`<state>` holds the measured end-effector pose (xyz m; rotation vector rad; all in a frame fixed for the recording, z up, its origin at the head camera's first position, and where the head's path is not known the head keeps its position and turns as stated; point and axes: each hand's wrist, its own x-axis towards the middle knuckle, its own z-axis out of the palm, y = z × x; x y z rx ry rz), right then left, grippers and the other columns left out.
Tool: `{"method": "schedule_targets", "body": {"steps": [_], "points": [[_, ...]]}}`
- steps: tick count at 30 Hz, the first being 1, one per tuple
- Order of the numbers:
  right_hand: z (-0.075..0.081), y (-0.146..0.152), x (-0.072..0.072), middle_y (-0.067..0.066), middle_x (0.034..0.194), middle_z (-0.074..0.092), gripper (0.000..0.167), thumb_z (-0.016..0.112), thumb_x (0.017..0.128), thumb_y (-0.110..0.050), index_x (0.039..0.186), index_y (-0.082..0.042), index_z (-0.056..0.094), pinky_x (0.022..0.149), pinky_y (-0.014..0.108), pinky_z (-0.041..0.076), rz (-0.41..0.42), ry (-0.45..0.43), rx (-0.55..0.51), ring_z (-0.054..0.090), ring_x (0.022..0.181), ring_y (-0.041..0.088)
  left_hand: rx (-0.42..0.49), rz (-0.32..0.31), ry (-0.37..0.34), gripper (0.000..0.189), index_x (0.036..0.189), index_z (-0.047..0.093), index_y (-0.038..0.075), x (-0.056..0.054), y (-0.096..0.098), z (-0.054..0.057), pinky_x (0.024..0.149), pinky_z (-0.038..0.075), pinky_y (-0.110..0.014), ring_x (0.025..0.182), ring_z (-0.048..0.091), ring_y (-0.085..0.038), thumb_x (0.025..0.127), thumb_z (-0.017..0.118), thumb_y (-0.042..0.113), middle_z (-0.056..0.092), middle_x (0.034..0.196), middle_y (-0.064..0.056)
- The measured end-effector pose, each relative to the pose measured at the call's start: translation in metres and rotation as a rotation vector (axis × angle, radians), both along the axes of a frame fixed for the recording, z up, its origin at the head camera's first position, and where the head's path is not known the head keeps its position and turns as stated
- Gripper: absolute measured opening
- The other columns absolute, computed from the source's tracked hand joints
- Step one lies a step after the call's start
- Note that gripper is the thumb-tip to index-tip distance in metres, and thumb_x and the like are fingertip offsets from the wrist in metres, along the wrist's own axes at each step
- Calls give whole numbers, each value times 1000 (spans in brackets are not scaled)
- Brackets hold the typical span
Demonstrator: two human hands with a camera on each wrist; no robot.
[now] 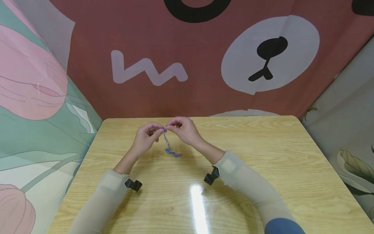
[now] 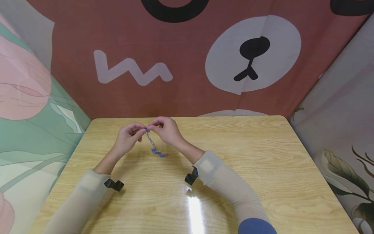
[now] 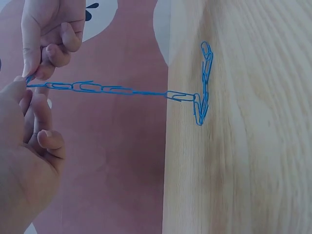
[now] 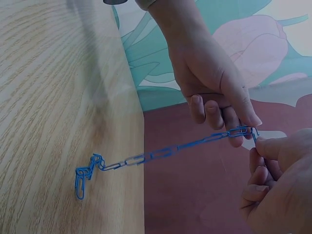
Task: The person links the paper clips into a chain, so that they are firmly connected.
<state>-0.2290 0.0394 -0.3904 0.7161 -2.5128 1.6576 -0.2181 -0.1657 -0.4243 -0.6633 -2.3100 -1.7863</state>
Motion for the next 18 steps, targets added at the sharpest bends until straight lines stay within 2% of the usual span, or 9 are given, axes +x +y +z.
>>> {"method": "schedule_targets", "body": {"steps": [2,5,9,13,18], "points": [[0,0,0,9,85,71,9,73,96,-15,96,-6,75,60,24,43,4,-5,-7,52,68,14,-14,12,-5,9,105,68,-7,1,2,4,56,47,-22,61,56,-16,99,64,-2,68,89,-24],[0,0,-1,10,85,71,9,73,96,-15,96,-6,76,59,23,42,3,-4,-10,51,67,14,-31,21,9,8,103,68,-9,8,6,15,55,45,-22,61,55,-21,98,63,-4,62,83,-27],[0,0,-1,11,84,70,9,73,96,-15,95,-7,76,59,23,41,-3,-2,-16,50,67,14,-31,18,40,7,100,67,-11,16,10,28,53,42,-19,59,52,-15,97,63,-6,59,79,-27],[0,0,0,9,84,70,9,74,96,-15,95,-6,75,59,23,41,-2,-6,-19,50,67,14,-32,22,73,6,97,67,-12,17,10,31,51,40,-19,58,50,-6,96,63,-8,59,76,-20],[-1,1,-1,2,87,70,11,73,96,-16,98,-6,75,61,23,43,14,0,-23,53,70,14,-30,58,91,6,95,67,-11,17,7,31,49,37,-18,56,47,-5,97,64,-6,58,70,-10]]}}
